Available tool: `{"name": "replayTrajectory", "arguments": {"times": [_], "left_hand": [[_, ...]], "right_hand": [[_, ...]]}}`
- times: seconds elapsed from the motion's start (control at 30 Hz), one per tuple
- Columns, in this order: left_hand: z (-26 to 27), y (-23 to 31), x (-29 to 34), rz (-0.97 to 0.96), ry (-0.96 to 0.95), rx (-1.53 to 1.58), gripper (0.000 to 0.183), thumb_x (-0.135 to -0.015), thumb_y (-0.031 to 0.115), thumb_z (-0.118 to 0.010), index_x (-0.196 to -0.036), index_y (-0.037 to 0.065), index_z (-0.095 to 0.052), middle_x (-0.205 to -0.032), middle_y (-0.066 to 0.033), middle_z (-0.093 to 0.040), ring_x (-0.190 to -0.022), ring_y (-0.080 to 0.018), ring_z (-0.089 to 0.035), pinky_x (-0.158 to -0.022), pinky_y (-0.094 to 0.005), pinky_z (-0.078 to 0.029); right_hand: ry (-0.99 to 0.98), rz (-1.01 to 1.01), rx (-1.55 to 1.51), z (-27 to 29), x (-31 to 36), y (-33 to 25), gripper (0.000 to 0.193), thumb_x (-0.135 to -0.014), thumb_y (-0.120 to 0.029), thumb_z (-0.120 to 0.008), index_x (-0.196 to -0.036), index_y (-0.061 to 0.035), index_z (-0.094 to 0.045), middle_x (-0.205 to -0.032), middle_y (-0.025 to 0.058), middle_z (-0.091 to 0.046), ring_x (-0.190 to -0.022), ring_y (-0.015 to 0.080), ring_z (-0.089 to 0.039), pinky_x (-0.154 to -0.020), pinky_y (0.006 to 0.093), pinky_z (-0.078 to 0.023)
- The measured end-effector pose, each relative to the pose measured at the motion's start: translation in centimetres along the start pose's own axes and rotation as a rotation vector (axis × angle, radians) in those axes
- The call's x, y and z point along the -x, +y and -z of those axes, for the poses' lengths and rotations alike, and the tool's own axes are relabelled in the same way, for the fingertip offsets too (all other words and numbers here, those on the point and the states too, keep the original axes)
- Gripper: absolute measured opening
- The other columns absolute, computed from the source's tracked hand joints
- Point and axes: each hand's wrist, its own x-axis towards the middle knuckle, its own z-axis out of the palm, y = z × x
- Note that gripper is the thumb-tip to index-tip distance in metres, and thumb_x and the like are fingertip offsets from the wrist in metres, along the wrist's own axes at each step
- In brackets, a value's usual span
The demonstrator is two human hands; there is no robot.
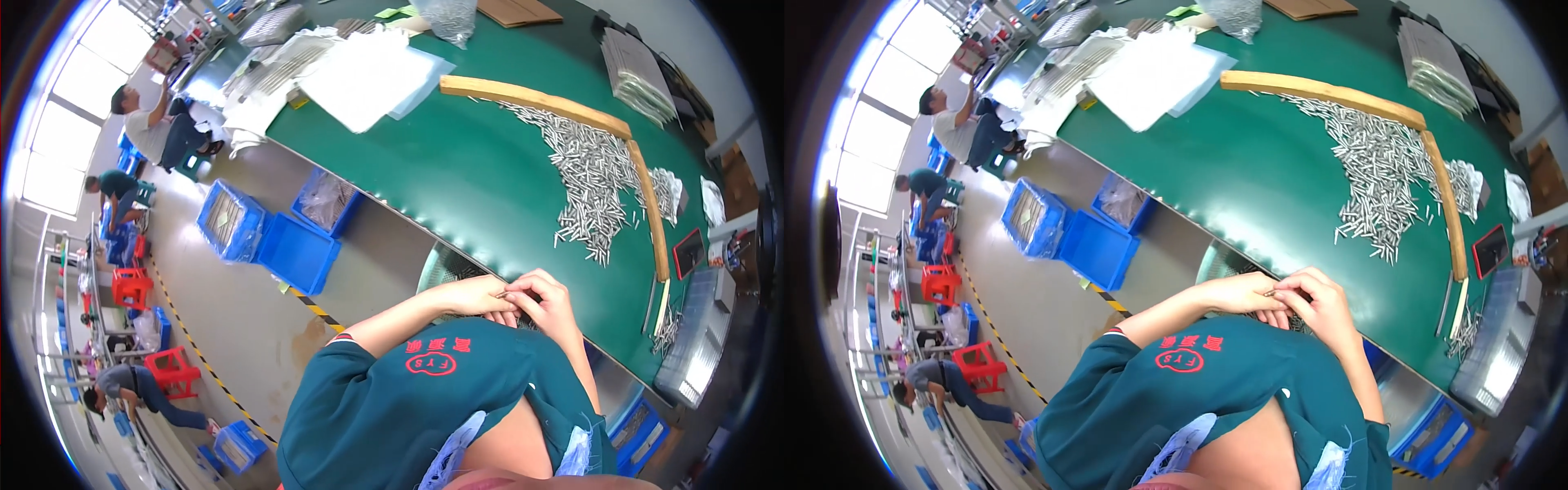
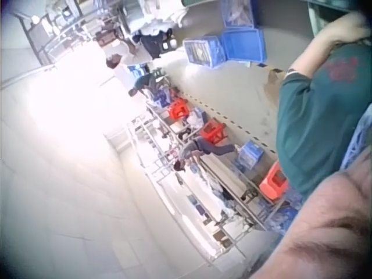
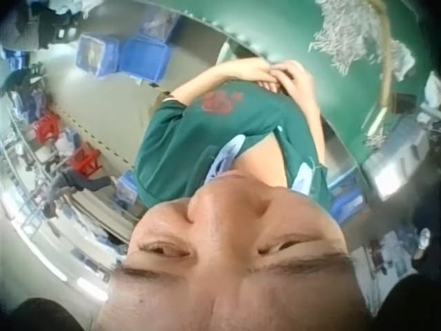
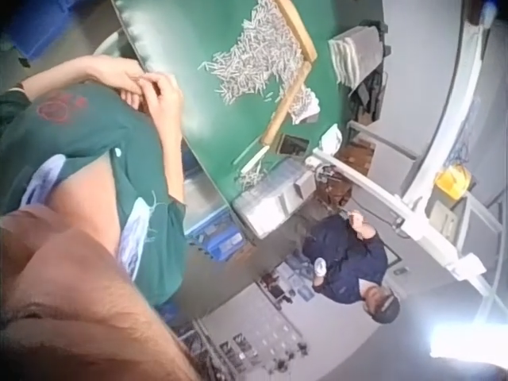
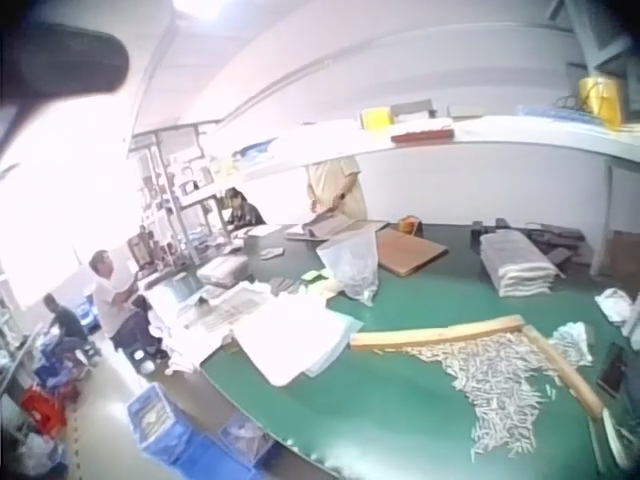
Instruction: Sorting and inspecting small metallic pins at a manufacturing workbench and placing them into a tray.
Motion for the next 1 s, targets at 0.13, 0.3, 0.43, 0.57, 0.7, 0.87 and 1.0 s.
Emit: {"name": "replayTrajectory", "arguments": {"times": [0.13,0.3,0.43,0.57,0.7,0.87,1.0], "left_hand": [[0.3,0.4,0.2,-0.027,-0.014,0.008,0.028,-0.094,0.018,-0.042,-0.103,-0.001,-0.061,-0.094,-0.0107,-0.067,-0.085,-0.0159,-0.065,-0.074,-0.025,-0.05],[1.2,1.6,2.1,-0.071,0.128,0.047,0.029,-0.097,0.023,-0.04,-0.102,-0.002,-0.055,-0.093,-0.0131,-0.066,-0.083,-0.017,-0.065,-0.072,-0.026,-0.05],[1.6,1.7,2.4,-0.102,0.151,0.083,0.029,-0.096,0.023,-0.042,-0.103,-0.002,-0.056,-0.091,-0.0131,-0.067,-0.083,-0.0177,-0.065,-0.074,-0.0263,-0.05],[1.1,1.3,2.2,-0.081,0.152,0.066,0.028,-0.095,0.022,-0.044,-0.101,-0.002,-0.057,-0.09,-0.013,-0.067,-0.082,-0.0174,-0.065,-0.073,-0.0263,-0.05],[0.9,1.5,1.9,-0.048,0.134,0.072,0.028,-0.095,0.023,-0.045,-0.102,-0.002,-0.057,-0.091,-0.0133,-0.067,-0.083,-0.0178,-0.065,-0.073,-0.0271,-0.051],[1.4,0.9,1.6,-0.018,0.065,0.184,0.03,-0.094,0.025,-0.047,-0.103,-0.002,-0.055,-0.092,-0.0142,-0.066,-0.084,-0.0182,-0.065,-0.074,-0.0276,-0.051],[1.2,0.4,1.5,-0.025,0.027,0.315,0.032,-0.094,0.028,-0.048,-0.103,-0.002,-0.055,-0.091,-0.0146,-0.066,-0.082,-0.0187,-0.065,-0.073,-0.0278,-0.052]], "right_hand": [[0.002,0.112,0.098,0.1,-0.8,-0.1,0.01,-0.079,-0.011,-0.066,-0.086,-0.0046,-0.067,-0.082,0.0079,-0.061,-0.073,0.0172,-0.06,-0.065,0.0278,-0.048],[0.085,0.025,-0.267,-0.3,-1.4,-0.3,0.026,-0.085,-0.006,-0.059,-0.111,-0.0009,-0.059,-0.094,0.0047,-0.058,-0.077,0.0084,-0.056,-0.067,0.0211,-0.045],[0.163,-0.071,-0.263,0.2,-0.8,0.5,0.021,-0.09,-0.01,-0.053,-0.108,-0.002,-0.062,-0.087,0.0025,-0.055,-0.074,0.0074,-0.053,-0.064,0.0209,-0.043],[0.044,-0.06,-0.23,0.0,-1.2,0.0,0.019,-0.091,-0.017,-0.054,-0.102,-0.0068,-0.066,-0.081,0.0033,-0.059,-0.08,0.0133,-0.053,-0.073,0.0272,-0.044],[-0.04,-0.021,-0.352,-0.3,-1.2,1.4,0.023,-0.092,-0.019,-0.051,-0.101,-0.005,-0.066,-0.075,0.0018,-0.059,-0.082,0.0138,-0.052,-0.076,0.0286,-0.044],[-0.093,-0.082,-0.44,-0.3,-1.2,1.6,0.024,-0.093,-0.019,-0.05,-0.1,-0.0031,-0.066,-0.072,0.0007,-0.059,-0.081,0.013,-0.052,-0.075,0.0284,-0.044],[-0.12,-0.081,-0.473,-0.3,-1.2,1.8,0.027,-0.095,-0.02,-0.048,-0.103,-0.0014,-0.065,-0.08,0.0009,-0.055,-0.067,0.0071,-0.049,-0.061,0.0221,-0.04]]}}
